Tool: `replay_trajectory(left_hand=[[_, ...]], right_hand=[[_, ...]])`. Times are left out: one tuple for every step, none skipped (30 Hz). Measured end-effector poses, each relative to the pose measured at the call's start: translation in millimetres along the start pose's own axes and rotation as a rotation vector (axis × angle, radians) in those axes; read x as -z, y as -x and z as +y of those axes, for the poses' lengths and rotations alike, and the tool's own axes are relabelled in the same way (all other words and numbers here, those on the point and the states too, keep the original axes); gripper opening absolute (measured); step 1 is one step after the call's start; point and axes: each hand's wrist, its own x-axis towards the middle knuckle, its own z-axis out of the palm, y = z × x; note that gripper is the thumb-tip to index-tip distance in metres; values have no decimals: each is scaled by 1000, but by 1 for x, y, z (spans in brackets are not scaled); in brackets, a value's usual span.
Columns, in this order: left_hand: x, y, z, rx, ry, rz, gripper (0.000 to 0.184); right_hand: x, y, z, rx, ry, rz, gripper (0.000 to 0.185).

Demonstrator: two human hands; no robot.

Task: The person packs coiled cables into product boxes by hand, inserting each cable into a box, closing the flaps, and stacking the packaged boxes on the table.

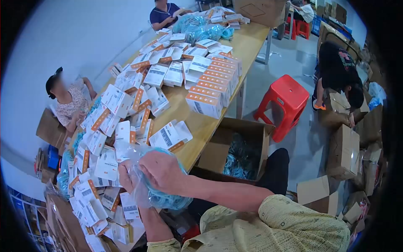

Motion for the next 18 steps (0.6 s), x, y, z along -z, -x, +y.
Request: replay_trajectory(left_hand=[[-4, -5, 13, 82, -8, 20, 29], [-9, -10, 27, 166, -17, 38, 32], [-12, -12, 41, 253, -28, 56, 36], [-13, -11, 47, 344, -45, 77, 39], [-11, -16, 32, 252, -5, 50, 43], [-12, -20, 28, 160, 34, 24, 47], [-13, -18, 26, 164, 20, 28, 47], [-25, -18, 50, 203, 2, 87, 49], [-29, -21, 63, 242, -26, 154, 51], [-19, -29, 41, 161, -96, 133, 53], [-6, -36, 8, 88, -167, 113, 55], [-2, -44, -9, 102, -196, 138, 55], [0, -54, -25, 77, -273, 224, 55], [8, -57, -33, 51, -348, 310, 56], [17, -54, -38, 56, -363, 337, 56], [10, -62, -40, 106, -271, 362, 53], [-2, -73, -41, 151, -178, 356, 50], [8, -69, -44, 220, -125, 368, 49]], right_hand=[[-4, -1, 1, -2, 30, -8, 13], [-7, -1, 1, -7, 61, -16, 13], [-11, 0, 1, -15, 91, -25, 14], [-12, -2, -2, -27, 116, -37, 15], [-13, -3, -3, -90, 98, -98, 20], [-14, -5, -2, -152, 78, -160, 26], [-13, -8, 1, -159, 66, -163, 26], [-11, -11, 4, -175, -3, -207, 30], [-12, -12, 6, -191, -84, -254, 34], [-15, -8, 12, -207, -92, -255, 34], [-17, -1, 16, -224, -101, -263, 34], [-10, -1, 15, -231, -134, -285, 34], [1, -2, 15, -121, -157, -269, 33], [8, 0, 14, -9, -180, -248, 31], [5, 16, 8, 234, -96, -186, 31], [8, 26, 8, 489, 18, -97, 31], [16, 18, 11, 496, 39, -74, 31], [16, 23, 3, 217, -126, -46, 32]])
